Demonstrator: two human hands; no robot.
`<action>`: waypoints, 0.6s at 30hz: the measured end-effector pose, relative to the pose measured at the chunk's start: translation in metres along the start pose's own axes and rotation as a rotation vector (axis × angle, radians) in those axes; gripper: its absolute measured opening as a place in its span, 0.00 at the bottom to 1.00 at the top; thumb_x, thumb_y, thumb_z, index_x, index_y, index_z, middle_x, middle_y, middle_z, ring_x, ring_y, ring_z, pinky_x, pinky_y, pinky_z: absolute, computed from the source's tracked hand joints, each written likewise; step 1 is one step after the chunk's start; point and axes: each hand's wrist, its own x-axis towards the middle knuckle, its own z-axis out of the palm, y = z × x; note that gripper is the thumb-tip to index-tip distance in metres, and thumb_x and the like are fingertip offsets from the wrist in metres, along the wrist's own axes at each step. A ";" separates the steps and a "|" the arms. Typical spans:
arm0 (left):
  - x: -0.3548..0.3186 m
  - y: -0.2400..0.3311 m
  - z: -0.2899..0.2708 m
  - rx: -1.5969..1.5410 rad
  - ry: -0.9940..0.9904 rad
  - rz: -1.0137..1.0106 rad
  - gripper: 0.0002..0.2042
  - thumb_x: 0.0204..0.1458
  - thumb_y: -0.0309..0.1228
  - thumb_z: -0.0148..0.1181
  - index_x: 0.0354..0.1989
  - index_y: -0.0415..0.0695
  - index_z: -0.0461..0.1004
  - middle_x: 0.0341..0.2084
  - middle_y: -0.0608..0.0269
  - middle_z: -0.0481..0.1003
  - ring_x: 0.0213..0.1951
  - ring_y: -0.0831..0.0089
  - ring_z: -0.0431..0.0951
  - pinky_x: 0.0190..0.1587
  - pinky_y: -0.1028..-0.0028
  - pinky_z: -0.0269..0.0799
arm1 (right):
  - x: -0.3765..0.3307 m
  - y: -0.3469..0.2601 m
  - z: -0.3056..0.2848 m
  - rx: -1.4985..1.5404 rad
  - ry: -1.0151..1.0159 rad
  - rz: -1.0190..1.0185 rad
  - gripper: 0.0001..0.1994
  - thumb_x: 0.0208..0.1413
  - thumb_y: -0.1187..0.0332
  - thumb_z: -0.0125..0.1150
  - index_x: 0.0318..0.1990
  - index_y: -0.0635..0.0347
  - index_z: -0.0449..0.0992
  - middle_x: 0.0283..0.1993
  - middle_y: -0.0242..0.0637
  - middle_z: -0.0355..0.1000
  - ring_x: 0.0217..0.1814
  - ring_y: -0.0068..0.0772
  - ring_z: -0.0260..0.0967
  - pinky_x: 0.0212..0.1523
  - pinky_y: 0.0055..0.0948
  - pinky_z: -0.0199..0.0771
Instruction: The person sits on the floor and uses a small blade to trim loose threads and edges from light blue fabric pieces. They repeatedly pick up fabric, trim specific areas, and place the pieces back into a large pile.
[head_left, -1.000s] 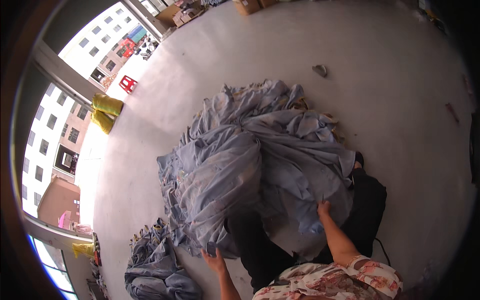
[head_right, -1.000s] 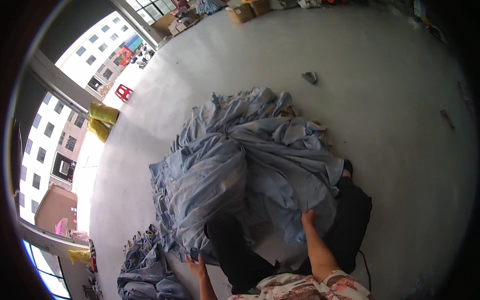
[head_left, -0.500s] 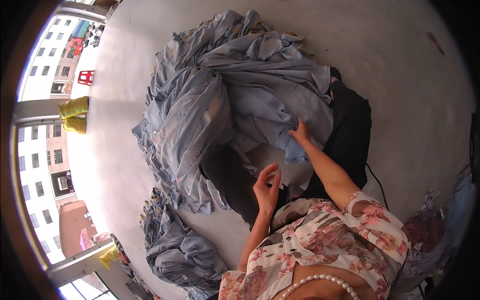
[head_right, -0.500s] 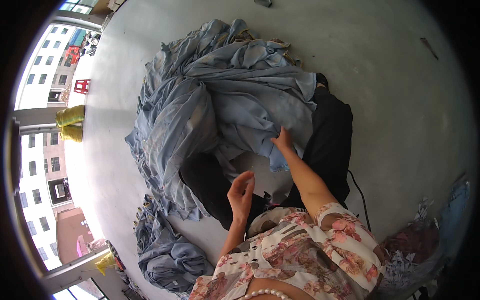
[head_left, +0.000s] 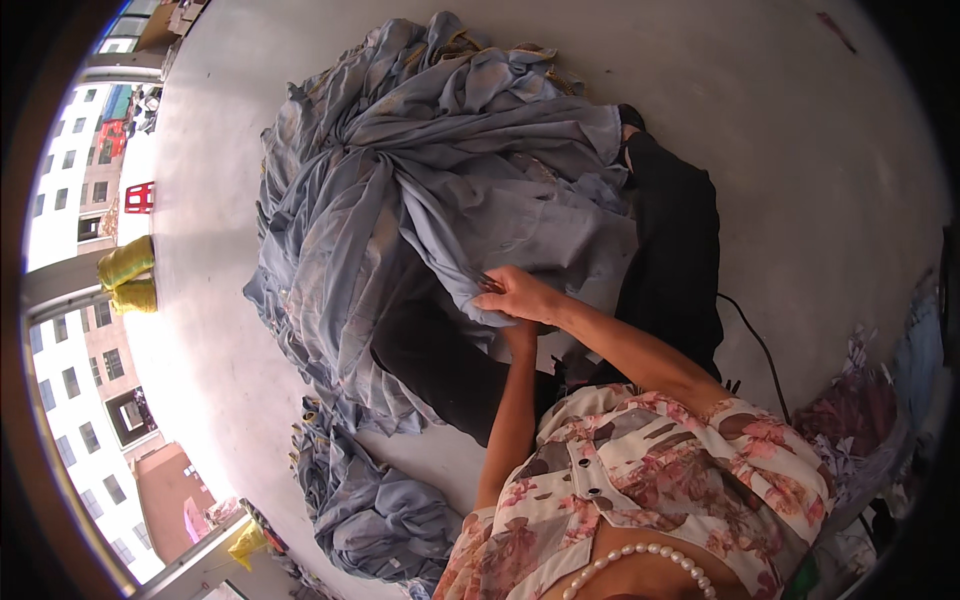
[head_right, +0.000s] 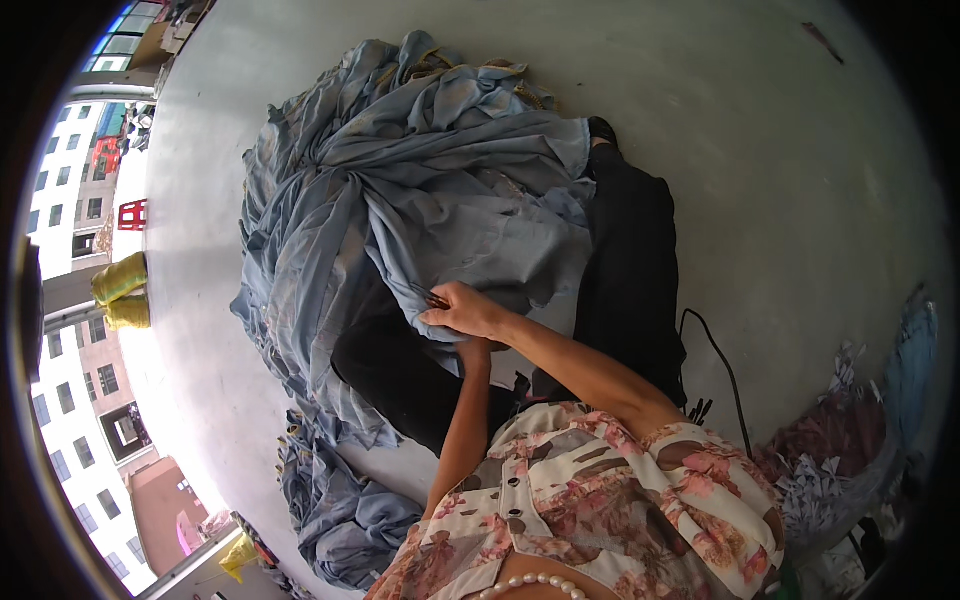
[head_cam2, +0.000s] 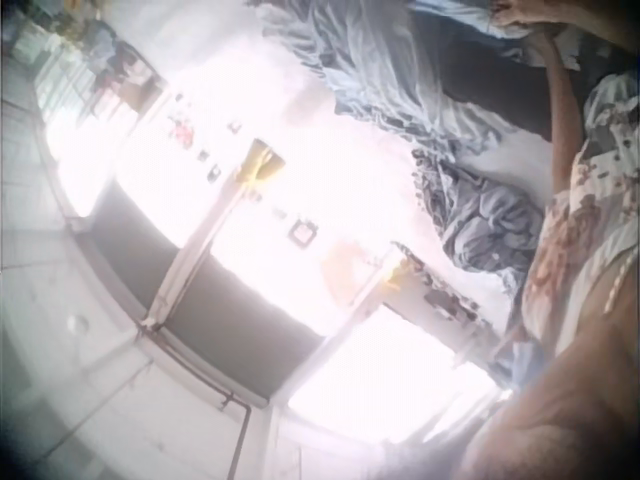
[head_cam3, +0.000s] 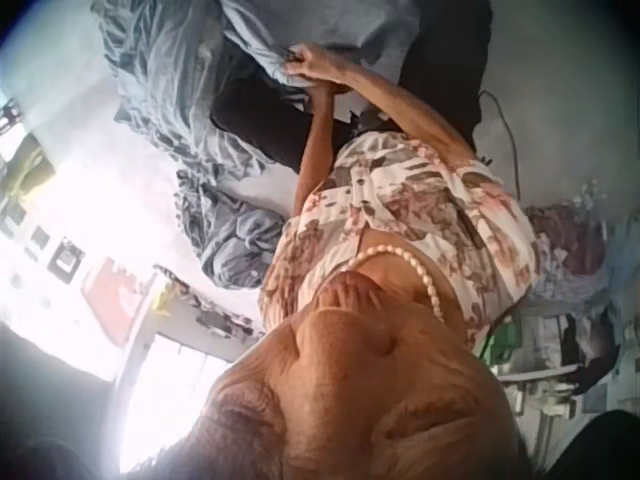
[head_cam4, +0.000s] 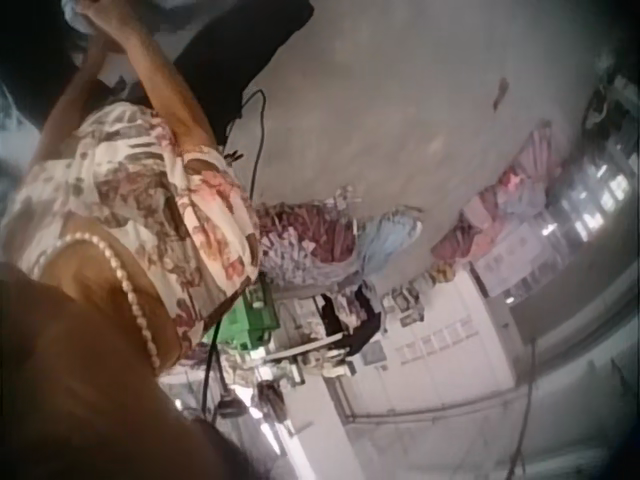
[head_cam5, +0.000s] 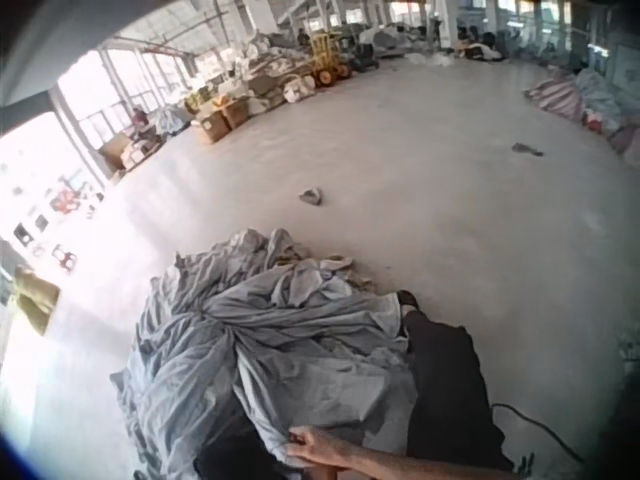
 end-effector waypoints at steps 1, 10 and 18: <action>0.001 -0.001 -0.006 -0.133 0.038 -0.110 0.25 0.52 0.30 0.57 0.58 0.39 0.59 0.52 0.58 0.66 0.54 0.66 0.67 0.56 0.69 0.61 | 0.008 -0.005 0.001 -0.112 0.036 -0.081 0.11 0.53 0.64 0.61 0.30 0.65 0.72 0.22 0.29 0.67 0.22 0.19 0.62 0.25 0.24 0.62; 0.025 0.103 -0.114 -0.953 -0.088 -0.004 0.18 0.55 0.35 0.45 0.46 0.32 0.69 0.43 0.50 0.74 0.47 0.59 0.74 0.54 0.63 0.68 | -0.028 0.059 -0.079 0.154 0.901 0.121 0.20 0.56 0.49 0.55 0.31 0.60 0.72 0.26 0.29 0.71 0.22 0.17 0.61 0.19 0.21 0.53; 0.035 0.143 -0.135 -1.057 -0.136 0.110 0.22 0.56 0.40 0.49 0.51 0.35 0.68 0.48 0.50 0.72 0.48 0.59 0.73 0.55 0.63 0.67 | -0.031 0.142 -0.005 0.670 0.632 0.787 0.29 0.50 0.41 0.56 0.48 0.57 0.66 0.37 0.33 0.69 0.30 0.28 0.69 0.18 0.24 0.55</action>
